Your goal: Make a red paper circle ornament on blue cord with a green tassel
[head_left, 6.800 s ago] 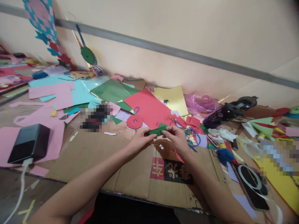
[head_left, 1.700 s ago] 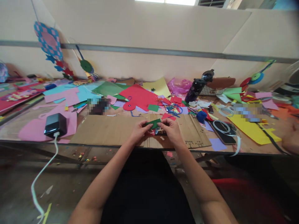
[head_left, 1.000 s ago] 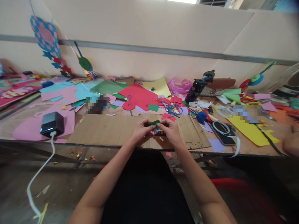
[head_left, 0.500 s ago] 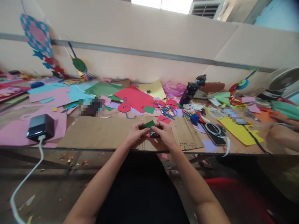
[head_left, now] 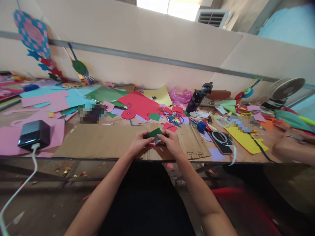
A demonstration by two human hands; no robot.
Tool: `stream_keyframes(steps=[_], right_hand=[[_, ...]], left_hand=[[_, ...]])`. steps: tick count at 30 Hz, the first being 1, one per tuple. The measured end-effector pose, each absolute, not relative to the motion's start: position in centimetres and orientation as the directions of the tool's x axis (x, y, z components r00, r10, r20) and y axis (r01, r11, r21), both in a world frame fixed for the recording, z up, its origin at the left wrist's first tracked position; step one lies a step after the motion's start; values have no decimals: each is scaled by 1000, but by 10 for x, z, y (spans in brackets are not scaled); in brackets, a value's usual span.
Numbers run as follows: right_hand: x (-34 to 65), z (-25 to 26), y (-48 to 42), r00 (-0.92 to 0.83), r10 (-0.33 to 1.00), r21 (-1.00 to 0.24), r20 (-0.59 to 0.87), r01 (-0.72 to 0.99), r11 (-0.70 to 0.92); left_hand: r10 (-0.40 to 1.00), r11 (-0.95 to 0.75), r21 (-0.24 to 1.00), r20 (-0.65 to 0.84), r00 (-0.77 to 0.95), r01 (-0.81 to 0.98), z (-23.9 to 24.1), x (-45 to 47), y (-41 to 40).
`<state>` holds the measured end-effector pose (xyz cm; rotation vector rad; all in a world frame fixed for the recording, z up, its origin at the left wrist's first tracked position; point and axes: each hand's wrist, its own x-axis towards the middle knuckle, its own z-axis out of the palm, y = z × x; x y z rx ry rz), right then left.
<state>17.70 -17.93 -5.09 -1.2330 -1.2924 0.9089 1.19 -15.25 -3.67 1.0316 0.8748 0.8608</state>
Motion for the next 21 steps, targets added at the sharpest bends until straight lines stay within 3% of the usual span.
stream_keyframes(steps=[6, 13, 19, 21], right_hand=[[176, -46, -180, 171, 965, -975, 198, 137, 176], [176, -40, -182, 201, 959, -978, 199, 109, 180], [180, -42, -184, 374, 897, -971, 236, 45, 236], [179, -42, -184, 337, 914, -973, 226, 36, 227]], left_hand=[[909, 291, 942, -217, 355, -169, -37, 10, -152], [945, 187, 959, -117, 307, -212, -47, 8, -147], [970, 149, 939, -78, 228, -309, -48, 5, -142], [969, 110, 944, -33, 244, -310, -45, 5, -141]])
